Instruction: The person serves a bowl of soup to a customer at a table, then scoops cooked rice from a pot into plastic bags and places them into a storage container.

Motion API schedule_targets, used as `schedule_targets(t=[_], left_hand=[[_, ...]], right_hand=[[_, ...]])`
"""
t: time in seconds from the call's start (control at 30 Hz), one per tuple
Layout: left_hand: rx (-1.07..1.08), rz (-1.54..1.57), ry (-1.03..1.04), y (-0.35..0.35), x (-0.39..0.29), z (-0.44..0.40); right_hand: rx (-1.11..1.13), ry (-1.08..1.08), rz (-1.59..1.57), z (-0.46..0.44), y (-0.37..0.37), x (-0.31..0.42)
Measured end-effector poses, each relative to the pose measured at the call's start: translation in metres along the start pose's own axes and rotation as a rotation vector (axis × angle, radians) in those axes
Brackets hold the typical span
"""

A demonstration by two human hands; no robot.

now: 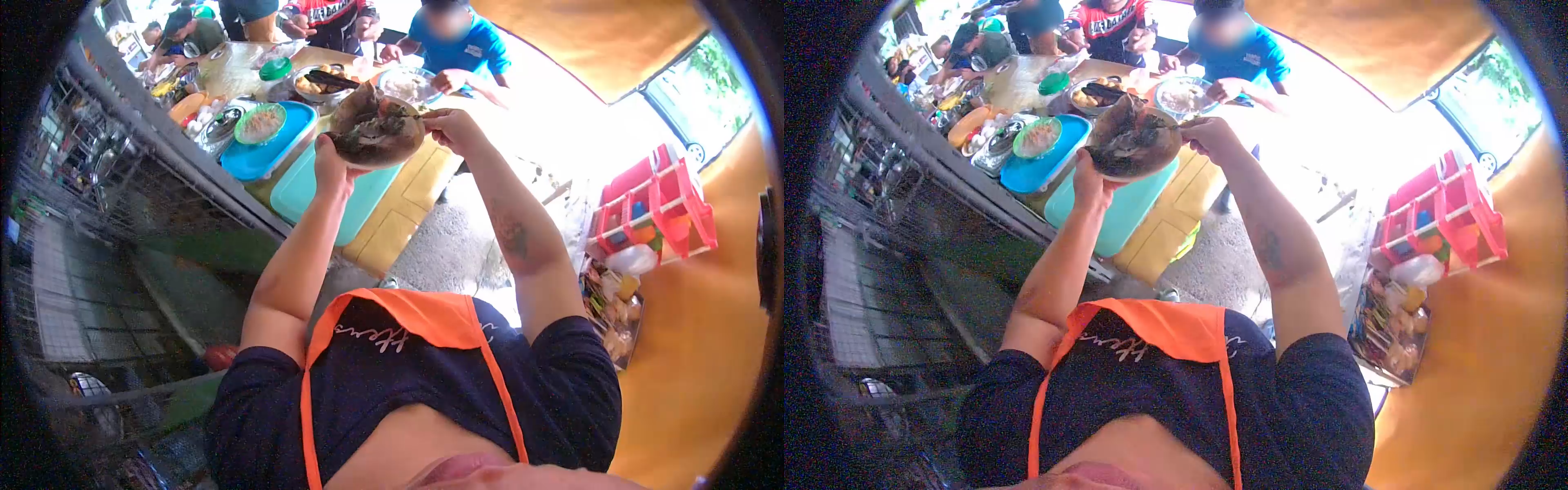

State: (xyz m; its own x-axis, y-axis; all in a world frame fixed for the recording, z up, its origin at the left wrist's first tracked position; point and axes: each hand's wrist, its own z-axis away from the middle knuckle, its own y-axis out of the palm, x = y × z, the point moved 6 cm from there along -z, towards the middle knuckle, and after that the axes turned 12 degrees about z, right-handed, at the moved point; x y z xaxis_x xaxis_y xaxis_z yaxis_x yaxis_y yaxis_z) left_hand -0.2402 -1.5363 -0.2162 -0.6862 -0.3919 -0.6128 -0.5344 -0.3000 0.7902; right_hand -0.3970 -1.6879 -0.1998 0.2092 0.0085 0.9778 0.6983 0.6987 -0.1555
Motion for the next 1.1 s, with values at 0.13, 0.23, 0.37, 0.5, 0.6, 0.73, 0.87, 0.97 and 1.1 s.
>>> schedule_targets(t=[0.13, 0.23, 0.37, 0.5, 0.6, 0.73, 0.87, 0.97, 1.1], left_hand=[[-0.058, -0.036, 0.011, 0.001, -0.005, -0.036], [-0.123, -0.076, 0.02, -0.016, -0.004, -0.071], [-0.158, -0.07, 0.086, -0.031, -0.006, -0.119], [-0.176, -0.07, 0.091, -0.043, -0.006, -0.156], [-0.109, 0.004, 0.1, -0.048, -0.003, -0.182], [-0.184, 0.013, 0.119, -0.047, 0.001, -0.194], [-0.221, 0.006, 0.147, -0.054, 0.004, -0.214], [-0.204, 0.081, 0.136, -0.067, 0.008, -0.236], [-0.162, -0.007, 0.111, -0.076, 0.007, -0.256]], right_hand=[[0.044, 0.015, -0.039, -0.052, 0.0, 0.003], [0.085, 0.035, -0.078, -0.091, -0.003, -0.001], [0.076, 0.018, -0.081, -0.147, -0.007, -0.003], [0.113, 0.016, -0.091, -0.193, -0.01, -0.006], [0.12, -0.013, -0.092, -0.214, -0.012, -0.006], [0.165, 0.054, -0.085, -0.248, -0.018, -0.021], [0.234, 0.071, -0.08, -0.272, -0.022, -0.026], [0.256, 0.061, -0.043, -0.281, -0.021, -0.018], [0.201, 0.056, -0.116, -0.298, -0.022, -0.015]])
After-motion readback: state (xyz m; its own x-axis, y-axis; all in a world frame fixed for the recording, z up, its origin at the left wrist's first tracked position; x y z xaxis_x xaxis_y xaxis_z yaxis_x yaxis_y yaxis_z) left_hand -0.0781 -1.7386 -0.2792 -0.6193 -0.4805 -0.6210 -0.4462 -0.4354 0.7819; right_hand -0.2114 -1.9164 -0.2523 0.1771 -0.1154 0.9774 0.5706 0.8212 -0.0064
